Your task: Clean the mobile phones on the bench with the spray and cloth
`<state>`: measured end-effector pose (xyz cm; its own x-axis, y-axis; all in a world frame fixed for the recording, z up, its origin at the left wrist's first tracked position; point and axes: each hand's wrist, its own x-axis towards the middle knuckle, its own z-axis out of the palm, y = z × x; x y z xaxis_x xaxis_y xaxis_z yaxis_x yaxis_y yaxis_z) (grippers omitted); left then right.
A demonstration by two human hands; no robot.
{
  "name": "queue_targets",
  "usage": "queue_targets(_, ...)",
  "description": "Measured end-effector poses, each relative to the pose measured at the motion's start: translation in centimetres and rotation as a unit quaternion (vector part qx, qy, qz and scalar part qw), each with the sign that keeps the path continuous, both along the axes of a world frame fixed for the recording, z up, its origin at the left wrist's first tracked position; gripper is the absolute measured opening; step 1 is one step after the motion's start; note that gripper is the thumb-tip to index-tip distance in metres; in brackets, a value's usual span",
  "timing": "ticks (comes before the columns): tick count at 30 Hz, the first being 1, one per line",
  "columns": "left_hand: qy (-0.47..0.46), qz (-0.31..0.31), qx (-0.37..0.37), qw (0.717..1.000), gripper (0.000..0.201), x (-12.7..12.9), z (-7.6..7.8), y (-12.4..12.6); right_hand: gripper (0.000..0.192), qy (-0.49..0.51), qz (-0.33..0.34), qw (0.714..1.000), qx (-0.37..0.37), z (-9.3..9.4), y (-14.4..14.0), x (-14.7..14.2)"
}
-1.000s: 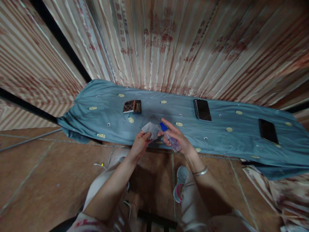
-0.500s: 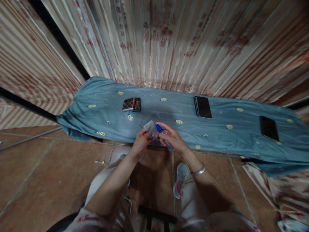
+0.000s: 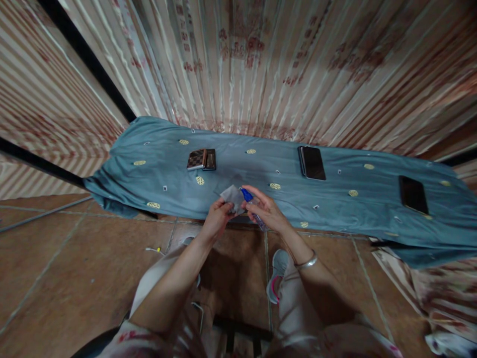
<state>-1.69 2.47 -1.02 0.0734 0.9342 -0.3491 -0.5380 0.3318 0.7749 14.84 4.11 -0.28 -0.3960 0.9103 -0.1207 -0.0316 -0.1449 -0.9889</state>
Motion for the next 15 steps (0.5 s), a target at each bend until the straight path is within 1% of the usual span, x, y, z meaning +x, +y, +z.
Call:
queue_targets(4,-0.022,-0.008,-0.018,1.000,0.022,0.0,0.4,-0.1,0.056,-0.019,-0.009,1.000,0.015,-0.1,-0.1,-0.2)
queue_targets(7,-0.040,-0.011,-0.029,0.999,0.021,0.0,0.7,-0.1,0.058,0.002,-0.008,1.000,0.009,0.0,-0.1,-0.1)
queue_targets(9,-0.052,-0.007,-0.039,0.998,0.022,0.0,0.8,0.0,0.062,0.024,-0.025,0.999,0.006,0.1,0.3,0.3)
queue_targets(11,-0.067,0.000,-0.053,0.996,0.021,-0.1,0.9,0.1,0.065,0.020,-0.056,0.998,0.018,0.1,0.8,1.3)
queue_targets(13,-0.084,0.008,-0.064,0.994,0.018,-0.2,1.0,0.2,0.067,-0.034,-0.081,0.995,0.048,-0.1,1.5,2.5)
queue_targets(14,-0.092,0.011,-0.068,0.993,0.017,-0.3,1.0,0.2,0.068,-0.085,-0.091,0.990,0.065,-0.3,1.9,3.1)
queue_targets(15,-0.099,0.014,-0.072,0.992,0.017,-0.3,1.1,0.2,0.069,-0.148,-0.103,0.979,0.092,-0.5,2.1,3.7)
